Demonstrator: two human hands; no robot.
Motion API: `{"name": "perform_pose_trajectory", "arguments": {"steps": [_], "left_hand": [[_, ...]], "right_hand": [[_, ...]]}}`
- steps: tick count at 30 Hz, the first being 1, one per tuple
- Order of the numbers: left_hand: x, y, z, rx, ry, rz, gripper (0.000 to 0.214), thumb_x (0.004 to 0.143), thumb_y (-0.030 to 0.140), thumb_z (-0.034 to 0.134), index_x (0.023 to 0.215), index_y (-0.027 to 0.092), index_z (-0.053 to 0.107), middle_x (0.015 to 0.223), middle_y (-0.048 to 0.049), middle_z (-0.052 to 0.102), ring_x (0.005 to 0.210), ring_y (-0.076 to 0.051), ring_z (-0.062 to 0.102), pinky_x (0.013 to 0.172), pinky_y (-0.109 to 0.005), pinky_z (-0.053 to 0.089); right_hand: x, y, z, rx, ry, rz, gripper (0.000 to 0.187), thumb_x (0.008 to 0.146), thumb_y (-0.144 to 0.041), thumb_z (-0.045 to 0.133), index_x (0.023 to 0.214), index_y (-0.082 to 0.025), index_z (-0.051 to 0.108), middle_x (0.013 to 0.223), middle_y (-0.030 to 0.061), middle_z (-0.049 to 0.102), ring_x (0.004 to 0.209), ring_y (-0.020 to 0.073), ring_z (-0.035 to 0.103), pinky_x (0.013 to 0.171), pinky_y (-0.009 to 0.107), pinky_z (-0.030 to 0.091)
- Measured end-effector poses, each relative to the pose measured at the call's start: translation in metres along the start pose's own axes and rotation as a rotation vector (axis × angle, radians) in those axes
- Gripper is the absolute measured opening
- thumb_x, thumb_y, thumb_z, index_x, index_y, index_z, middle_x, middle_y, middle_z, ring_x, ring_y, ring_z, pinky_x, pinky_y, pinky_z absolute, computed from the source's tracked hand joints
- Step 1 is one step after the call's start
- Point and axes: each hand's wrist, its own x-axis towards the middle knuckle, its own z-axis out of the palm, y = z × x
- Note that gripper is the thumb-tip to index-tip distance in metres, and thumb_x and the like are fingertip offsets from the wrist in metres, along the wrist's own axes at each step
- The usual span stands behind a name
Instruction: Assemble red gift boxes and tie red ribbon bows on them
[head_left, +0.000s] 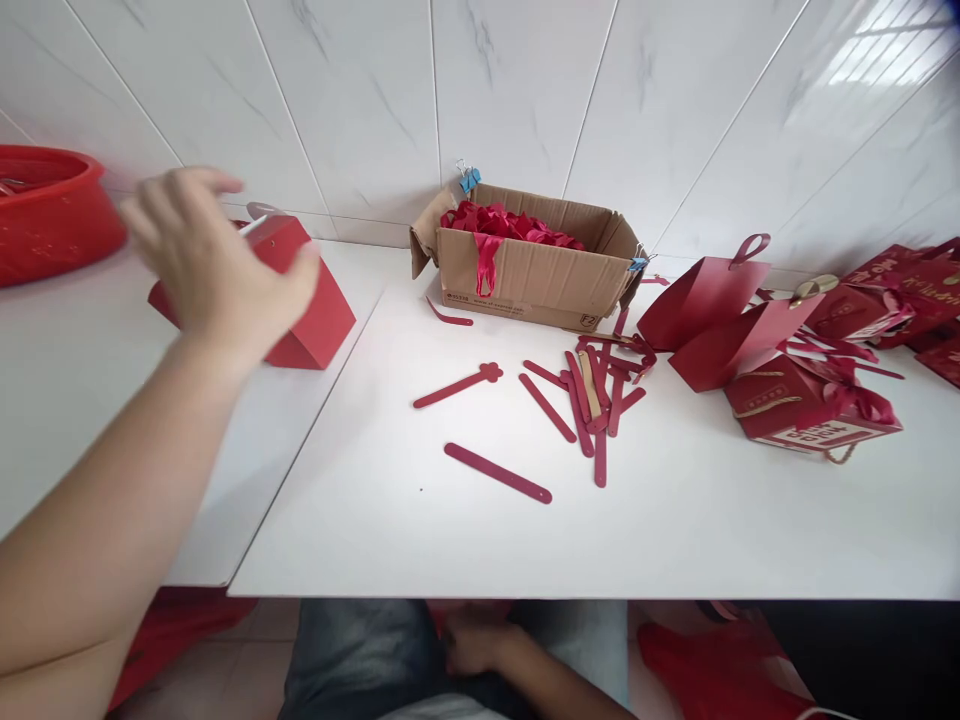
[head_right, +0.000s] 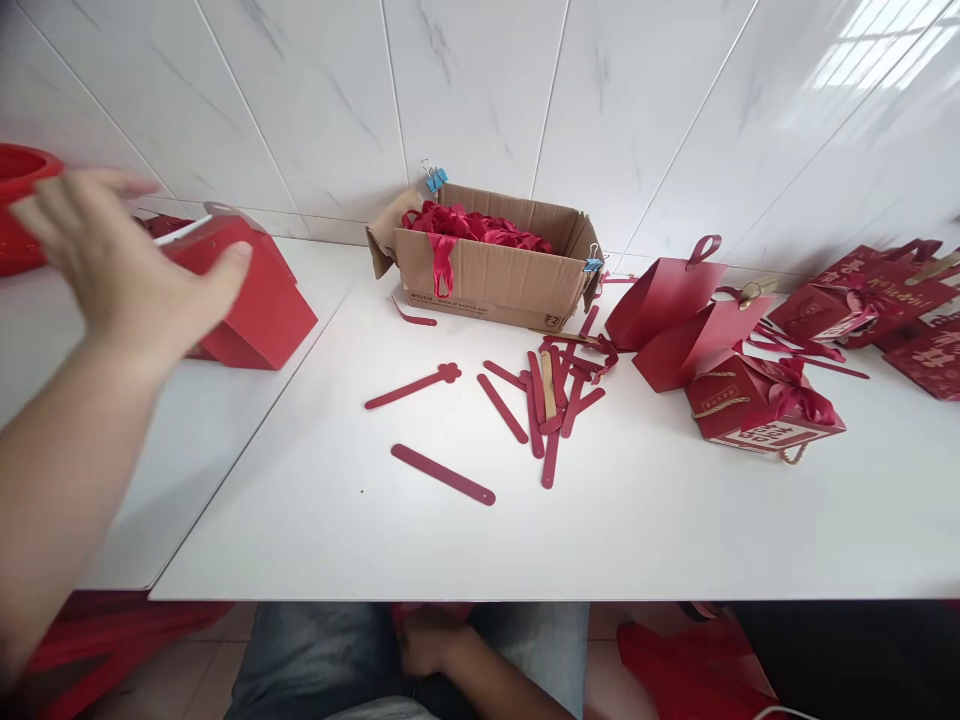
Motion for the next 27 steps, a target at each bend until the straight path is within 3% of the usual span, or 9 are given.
{"name": "perform_pose_trajectory", "arguments": {"steps": [2,5,9,11,14,16,19,23,27], "left_hand": [[0.007,-0.022,-0.009,0.136,-0.056,-0.139,0.088,0.048,0.015,0.09,0.121,0.012,0.041,0.137,-0.0156,0.043,0.133,-0.039,0.031,0.11,-0.063,0.025],[0.004,-0.047,-0.004,0.181,-0.218,-0.225,0.094,0.047,0.026,0.092,0.125,0.012,0.041,0.134,-0.0166,0.051,0.125,-0.043,0.044,0.098,-0.067,0.038],[-0.005,-0.062,0.011,0.013,-0.114,-0.174,0.089,0.049,0.014,0.086,0.127,0.014,0.043,0.118,-0.0111,0.063,0.104,-0.035,0.061,0.086,-0.06,0.05],[-0.009,-0.056,0.013,-0.118,-0.023,-0.078,0.083,0.051,0.012,0.083,0.125,0.015,0.045,0.107,-0.0071,0.067,0.095,-0.029,0.064,0.082,-0.051,0.053],[-0.019,-0.032,0.006,-0.374,0.02,0.072,0.074,0.063,0.021,0.081,0.125,0.019,0.042,0.102,-0.0027,0.068,0.095,-0.021,0.065,0.079,-0.039,0.051],[-0.03,-0.009,0.002,-0.588,-0.108,0.117,0.066,0.073,0.029,0.076,0.127,0.025,0.038,0.105,-0.0014,0.068,0.099,-0.019,0.065,0.078,-0.037,0.049],[-0.053,0.025,0.002,-0.867,-0.271,0.114,0.072,0.065,0.026,0.081,0.123,0.026,0.038,0.093,0.0007,0.07,0.085,-0.018,0.067,0.072,-0.034,0.051],[-0.091,0.057,0.008,-1.038,-0.53,0.081,0.07,0.073,0.024,0.073,0.131,0.027,0.033,0.093,-0.002,0.07,0.084,-0.016,0.067,0.074,-0.032,0.054],[-0.119,0.066,0.007,-1.068,-0.619,0.078,0.077,0.075,0.023,0.072,0.137,0.029,0.026,0.095,-0.0029,0.069,0.084,-0.018,0.069,0.075,-0.034,0.057]], "right_hand": [[-0.025,-0.01,-0.013,-0.036,0.049,0.03,0.021,0.077,-0.018,0.051,0.083,-0.02,0.071,0.084,0.0061,0.073,0.085,0.0292,0.071,0.067,0.036,0.056],[-0.079,-0.038,-0.053,-0.025,0.018,-0.116,0.03,0.086,-0.034,0.052,0.112,-0.028,0.066,0.116,0.0027,0.07,0.105,0.0222,0.067,0.089,0.031,0.053],[-0.153,-0.083,-0.147,-0.022,-0.079,-0.675,0.027,0.092,-0.028,0.05,0.112,-0.019,0.066,0.103,0.0052,0.073,0.094,0.0133,0.068,0.086,0.02,0.051],[-0.177,-0.097,-0.196,-0.054,0.226,-0.613,0.026,0.091,-0.021,0.05,0.111,-0.017,0.065,0.1,0.0068,0.073,0.092,0.0145,0.068,0.084,0.023,0.053],[-0.185,-0.096,-0.255,-0.19,0.792,-0.228,0.018,0.09,-0.023,0.054,0.101,-0.02,0.067,0.097,0.0079,0.072,0.086,0.0182,0.068,0.076,0.03,0.055],[-0.17,-0.082,-0.28,-0.188,1.068,-0.121,0.018,0.088,-0.03,0.057,0.099,-0.02,0.068,0.099,0.0085,0.072,0.088,0.0211,0.067,0.076,0.035,0.055],[-0.134,-0.061,-0.293,0.008,1.256,-0.119,0.035,0.083,-0.041,0.063,0.11,-0.019,0.065,0.116,0.0117,0.066,0.102,0.0236,0.065,0.088,0.041,0.054],[-0.096,-0.053,-0.278,0.297,1.145,-0.325,0.057,0.077,-0.05,0.07,0.126,-0.025,0.055,0.135,0.0101,0.056,0.126,0.0254,0.052,0.102,0.044,0.047],[-0.089,-0.062,-0.258,0.514,1.077,-0.476,0.04,0.078,-0.047,0.071,0.11,-0.024,0.062,0.11,0.0055,0.069,0.103,0.0213,0.065,0.09,0.039,0.055]]}}
